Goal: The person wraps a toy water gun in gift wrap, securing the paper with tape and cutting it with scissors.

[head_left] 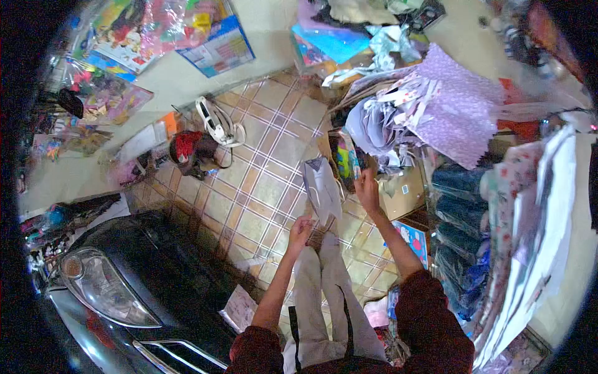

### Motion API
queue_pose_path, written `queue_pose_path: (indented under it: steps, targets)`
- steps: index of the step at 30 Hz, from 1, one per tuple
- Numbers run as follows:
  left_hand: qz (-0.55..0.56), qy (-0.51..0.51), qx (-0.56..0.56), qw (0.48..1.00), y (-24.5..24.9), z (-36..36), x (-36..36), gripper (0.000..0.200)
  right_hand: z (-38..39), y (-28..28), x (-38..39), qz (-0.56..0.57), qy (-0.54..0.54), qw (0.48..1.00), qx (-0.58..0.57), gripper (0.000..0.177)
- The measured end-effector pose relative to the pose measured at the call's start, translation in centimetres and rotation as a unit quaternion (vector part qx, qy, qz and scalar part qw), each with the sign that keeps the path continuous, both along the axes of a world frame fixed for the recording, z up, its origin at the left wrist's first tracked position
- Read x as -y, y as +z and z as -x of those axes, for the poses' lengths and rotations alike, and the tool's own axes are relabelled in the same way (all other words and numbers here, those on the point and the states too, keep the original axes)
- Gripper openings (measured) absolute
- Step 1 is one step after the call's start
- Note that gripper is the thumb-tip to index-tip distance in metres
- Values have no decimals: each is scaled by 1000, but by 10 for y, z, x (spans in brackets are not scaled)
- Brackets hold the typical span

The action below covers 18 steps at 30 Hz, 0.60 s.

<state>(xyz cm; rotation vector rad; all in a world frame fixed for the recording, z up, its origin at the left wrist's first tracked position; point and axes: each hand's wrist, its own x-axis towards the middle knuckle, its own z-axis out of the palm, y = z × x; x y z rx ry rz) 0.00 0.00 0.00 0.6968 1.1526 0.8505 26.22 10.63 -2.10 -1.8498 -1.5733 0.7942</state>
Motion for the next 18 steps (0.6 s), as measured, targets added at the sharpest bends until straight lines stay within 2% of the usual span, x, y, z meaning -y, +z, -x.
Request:
queue_pose_path:
  steps: [2,3,5,6,9,10,13,14,15,16,17,18]
  targets:
    - [7,-21,-5,1000,-15,-3,-6,32,11,36,9,-11,-31,998,-48,22]
    - [12,-3,43,999,11,-14,-16,31,7,96,8,-46,-52,996,-50,20]
    - [80,32,107,990,27,-12,-5,30,21,144,34,-56,-96,990,-85,16]
    - [-26,-18,23,999,53,-15,-1,42,24,174,48,-50,-114,982,-143,18]
    - [-111,-3,-169,979,140,-22,-9,63,36,253,78,-37,-155,941,-297,25]
    - [-102,-29,-176,979,164,-14,-13,83,36,279,89,-25,-167,930,-326,25]
    - [-269,-32,-195,943,247,7,-16,95,33,361,106,-1,-171,900,-401,22]
    - [-297,-54,-168,938,276,14,-19,106,31,379,112,-10,-165,890,-425,21]
    - [-269,-102,-128,949,299,20,-13,107,31,394,117,-18,-160,879,-450,21]
    - [-243,-149,-89,954,319,24,-8,108,31,400,117,-4,-173,805,-567,21]
    - [-216,-198,-49,955,334,26,-3,108,33,411,123,23,-171,788,-591,22]
    - [-173,-190,-8,966,342,24,4,103,34,424,122,43,-165,771,-614,24]
